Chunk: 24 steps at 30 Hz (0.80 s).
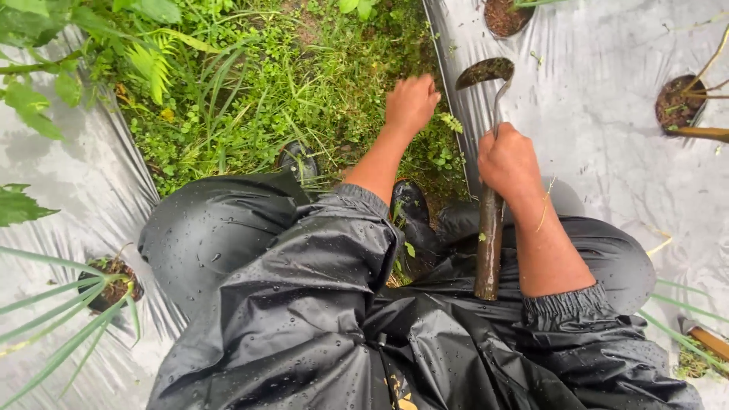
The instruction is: Using a hand sickle to remove weeds from a narrow path between plastic-covered plant beds in a field.
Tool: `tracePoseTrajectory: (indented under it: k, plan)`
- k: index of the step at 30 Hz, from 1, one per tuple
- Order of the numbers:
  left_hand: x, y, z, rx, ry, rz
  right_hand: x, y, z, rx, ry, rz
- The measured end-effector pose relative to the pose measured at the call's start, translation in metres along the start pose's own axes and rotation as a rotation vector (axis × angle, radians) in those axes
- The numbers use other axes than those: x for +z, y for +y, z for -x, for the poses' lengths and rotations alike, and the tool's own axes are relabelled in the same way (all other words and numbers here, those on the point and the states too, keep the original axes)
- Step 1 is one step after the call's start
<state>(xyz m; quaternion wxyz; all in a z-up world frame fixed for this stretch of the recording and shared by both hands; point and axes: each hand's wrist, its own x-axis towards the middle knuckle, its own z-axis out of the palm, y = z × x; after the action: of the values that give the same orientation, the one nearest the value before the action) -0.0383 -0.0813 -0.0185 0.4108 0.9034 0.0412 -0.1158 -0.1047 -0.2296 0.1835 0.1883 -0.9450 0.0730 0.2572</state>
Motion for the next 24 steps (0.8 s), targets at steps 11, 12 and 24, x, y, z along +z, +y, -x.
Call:
tracePoseTrajectory:
  k: [11,12,24]
  plan:
    - [0.027,0.029,0.050,-0.263,-0.133,0.396,0.032,0.051,-0.022,-0.037,0.138,0.201]
    - [0.025,0.034,0.053,-0.324,-0.153,0.437,0.034,0.051,-0.022,-0.030,0.136,0.209]
    - [0.106,-0.023,0.024,-0.283,-0.070,0.383,0.058,0.044,-0.022,-0.013,0.091,0.233]
